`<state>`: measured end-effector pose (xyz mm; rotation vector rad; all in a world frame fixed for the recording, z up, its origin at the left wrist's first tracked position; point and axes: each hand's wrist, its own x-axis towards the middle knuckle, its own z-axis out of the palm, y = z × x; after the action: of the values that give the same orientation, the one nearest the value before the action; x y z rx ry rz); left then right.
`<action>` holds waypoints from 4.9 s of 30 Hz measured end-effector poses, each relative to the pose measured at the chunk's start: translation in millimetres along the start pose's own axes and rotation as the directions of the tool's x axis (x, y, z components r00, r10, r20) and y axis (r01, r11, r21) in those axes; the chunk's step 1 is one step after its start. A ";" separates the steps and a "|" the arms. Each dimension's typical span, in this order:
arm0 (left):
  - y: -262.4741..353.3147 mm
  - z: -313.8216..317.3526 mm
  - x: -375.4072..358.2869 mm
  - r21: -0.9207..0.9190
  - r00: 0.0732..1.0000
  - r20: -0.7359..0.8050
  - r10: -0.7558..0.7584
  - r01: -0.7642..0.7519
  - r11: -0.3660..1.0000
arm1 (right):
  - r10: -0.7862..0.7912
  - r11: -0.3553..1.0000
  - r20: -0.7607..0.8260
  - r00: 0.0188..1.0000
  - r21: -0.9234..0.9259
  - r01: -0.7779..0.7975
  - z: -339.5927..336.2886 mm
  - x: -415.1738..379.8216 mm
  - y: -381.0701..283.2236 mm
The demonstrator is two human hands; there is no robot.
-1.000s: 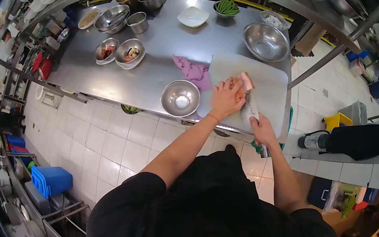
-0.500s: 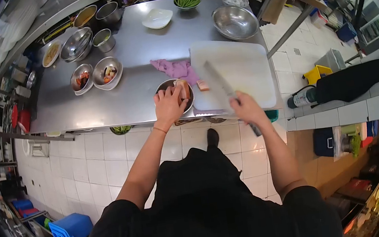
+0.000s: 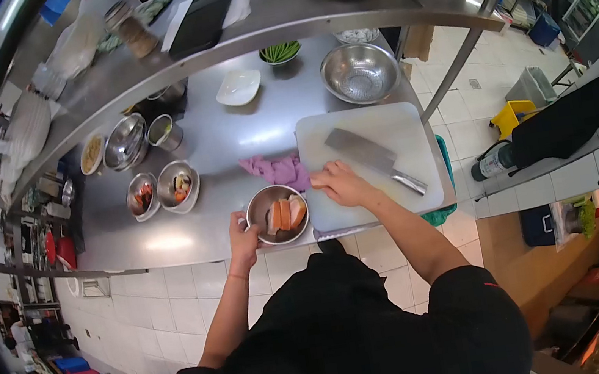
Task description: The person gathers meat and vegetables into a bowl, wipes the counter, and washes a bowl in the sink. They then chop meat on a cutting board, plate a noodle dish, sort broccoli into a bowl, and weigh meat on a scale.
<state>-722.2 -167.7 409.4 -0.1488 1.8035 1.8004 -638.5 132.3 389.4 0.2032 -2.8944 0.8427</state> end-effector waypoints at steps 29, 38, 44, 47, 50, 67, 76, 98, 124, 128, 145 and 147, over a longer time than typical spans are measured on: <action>63.9 -51.3 90.5 0.499 0.909 0.282 0.307 -0.413 0.762 | 0.509 0.812 -0.630 0.587 0.126 -0.569 -4.3 238.4 16.4; 20.9 -142.2 22.3 0.381 0.899 0.294 0.323 -0.421 0.823 | -0.015 0.671 -0.581 0.814 -0.609 -0.423 9.5 291.0 91.3; 14.2 -137.5 17.4 0.362 0.937 0.284 0.205 -0.303 0.882 | -0.030 0.527 -0.463 0.886 -0.760 -0.380 1.4 312.3 139.0; 11.4 -136.1 12.1 0.329 0.947 0.208 0.243 -0.302 0.895 | 0.082 0.428 -0.429 0.900 -0.800 -0.420 -24.0 315.7 142.3; 26.4 -133.7 7.3 0.531 0.812 0.153 0.564 -0.548 0.646 | 0.154 0.519 -0.414 0.897 -0.739 -0.431 -34.3 303.7 127.3; 35.6 -253.3 -24.7 0.505 0.872 -0.061 0.485 -0.392 0.769 | 0.206 0.456 0.113 0.972 0.868 -0.197 192.5 185.5 -322.8; 73.1 -505.3 9.8 0.505 0.514 -0.631 0.581 -0.296 0.811 | -0.274 0.955 0.045 0.961 -0.103 0.277 353.2 364.7 -430.4; 162.8 -915.4 -88.4 0.212 0.805 -0.593 0.013 0.140 0.967 | 0.606 0.080 0.154 0.781 0.964 -0.252 407.5 743.5 -397.1; 107.4 -815.4 119.2 -0.395 0.992 0.072 -0.108 0.127 0.910 | 0.579 0.094 0.241 0.779 0.929 -0.357 474.2 496.3 -554.1; 117.2 -825.1 106.7 -0.253 0.986 0.102 -0.128 0.150 0.956 | 0.541 0.141 0.324 0.776 0.874 -0.464 440.0 465.8 -566.2; 165.5 -439.0 222.9 0.427 0.933 0.354 -0.066 -0.099 0.899 | 0.891 0.223 -0.379 -0.252 0.846 -0.484 231.7 297.7 -334.0; 150.0 -410.3 241.8 0.311 0.792 0.529 -0.305 0.153 0.938 | 0.994 0.095 -0.102 -0.038 0.983 -0.158 226.5 292.2 -319.0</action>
<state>-1122.0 -466.6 395.7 0.2439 1.4741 1.2437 -891.9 -284.6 411.4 -1.5050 -1.0816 1.6248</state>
